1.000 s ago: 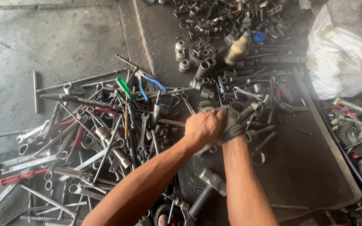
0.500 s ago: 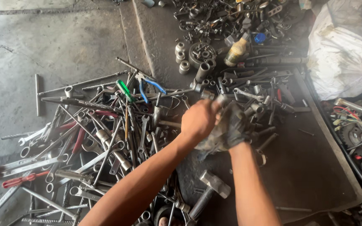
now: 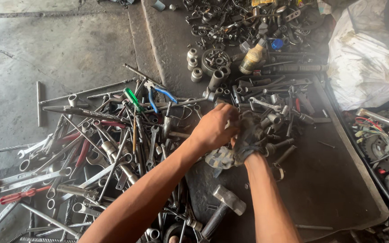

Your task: The person sorts through a large pile of mixed metal parts and tools on a workbench. They pick up individual items, wipe them with a cloth, and place them into a separate pile.

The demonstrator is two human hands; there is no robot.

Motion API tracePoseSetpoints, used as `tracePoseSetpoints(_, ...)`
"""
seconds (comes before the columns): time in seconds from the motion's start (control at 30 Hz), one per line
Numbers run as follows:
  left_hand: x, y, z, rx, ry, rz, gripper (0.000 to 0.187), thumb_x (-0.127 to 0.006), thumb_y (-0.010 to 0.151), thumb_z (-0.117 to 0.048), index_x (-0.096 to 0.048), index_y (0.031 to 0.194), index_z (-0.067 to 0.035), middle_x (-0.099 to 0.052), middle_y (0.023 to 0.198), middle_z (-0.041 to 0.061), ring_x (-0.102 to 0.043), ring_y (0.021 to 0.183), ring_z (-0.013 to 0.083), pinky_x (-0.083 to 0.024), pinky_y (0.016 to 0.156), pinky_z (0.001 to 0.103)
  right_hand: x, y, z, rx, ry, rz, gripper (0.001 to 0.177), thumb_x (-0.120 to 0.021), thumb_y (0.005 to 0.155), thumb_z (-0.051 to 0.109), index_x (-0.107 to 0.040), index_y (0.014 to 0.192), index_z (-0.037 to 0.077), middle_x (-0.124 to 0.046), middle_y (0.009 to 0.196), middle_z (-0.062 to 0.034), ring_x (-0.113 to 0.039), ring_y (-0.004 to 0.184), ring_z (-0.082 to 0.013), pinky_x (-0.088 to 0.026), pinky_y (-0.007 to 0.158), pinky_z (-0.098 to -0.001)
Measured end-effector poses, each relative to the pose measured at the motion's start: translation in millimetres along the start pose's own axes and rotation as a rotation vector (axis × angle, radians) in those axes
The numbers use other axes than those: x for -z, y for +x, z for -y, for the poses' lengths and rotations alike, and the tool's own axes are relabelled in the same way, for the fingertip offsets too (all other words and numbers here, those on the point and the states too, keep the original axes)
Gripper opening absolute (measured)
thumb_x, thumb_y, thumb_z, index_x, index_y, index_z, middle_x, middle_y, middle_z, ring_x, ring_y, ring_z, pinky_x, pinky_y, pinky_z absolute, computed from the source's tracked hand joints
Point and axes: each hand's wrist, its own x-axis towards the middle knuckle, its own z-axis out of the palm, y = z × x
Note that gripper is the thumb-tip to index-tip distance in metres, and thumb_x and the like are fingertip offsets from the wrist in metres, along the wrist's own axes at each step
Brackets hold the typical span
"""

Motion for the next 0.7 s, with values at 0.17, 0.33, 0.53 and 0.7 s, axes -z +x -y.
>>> tracePoseSetpoints(0.17, 6.0, -4.6, -6.1, 0.268, -0.177, -0.042, 0.041, -0.078, 0.08, -0.011, -0.057, 0.112, 0.002, -0.074, 0.103, 0.022, -0.075, 0.096, 0.0324, -0.058, 0.082, 0.041, 22.5, 1.6, -5.0, -0.05, -0.638, 0.069, 0.023, -0.048, 0.098, 0.025, -0.06, 0.109, 0.009, -0.067, 0.105, -0.0066, -0.062, 0.097, -0.0148, -0.053, 0.081, -0.0256)
tracePoseSetpoints(0.33, 8.9, 3.6, -17.6, 0.418, -0.367, -0.211, 0.036, -0.076, 0.084, -0.01, -0.052, 0.108, 0.001, -0.076, 0.099, 0.018, -0.078, 0.091, 0.0259, -0.061, 0.079, 0.033, 11.5, -21.2, 6.5, -0.025, -0.96, -0.171, 0.024, -0.05, 0.098, 0.027, -0.061, 0.109, 0.009, -0.067, 0.105, -0.0071, -0.063, 0.098, -0.0162, -0.053, 0.082, -0.028)
tracePoseSetpoints(0.53, -7.7, 2.0, -18.3, 0.361, -0.172, -0.263, 0.036, -0.076, 0.073, -0.006, -0.053, 0.099, 0.002, -0.066, 0.092, 0.022, -0.069, 0.081, 0.0319, -0.057, 0.071, 0.042, -45.9, -56.3, 34.8, 0.394, -1.289, -0.177, 0.025, -0.052, 0.097, 0.029, -0.062, 0.11, 0.009, -0.068, 0.106, -0.0077, -0.064, 0.099, -0.0178, -0.053, 0.083, -0.031)
tracePoseSetpoints(0.7, -25.8, -2.1, -15.1, 0.252, -0.03, -0.325, 0.025, -0.072, 0.086, -0.016, -0.055, 0.097, -0.001, -0.063, 0.1, 0.022, -0.063, 0.09, 0.0419, -0.051, 0.078, 0.049, -90.5, -85.4, 60.7, 0.688, -1.874, 0.096, 0.026, -0.054, 0.097, 0.03, -0.063, 0.11, 0.01, -0.068, 0.106, -0.0082, -0.065, 0.099, -0.0192, -0.053, 0.085, -0.0334)
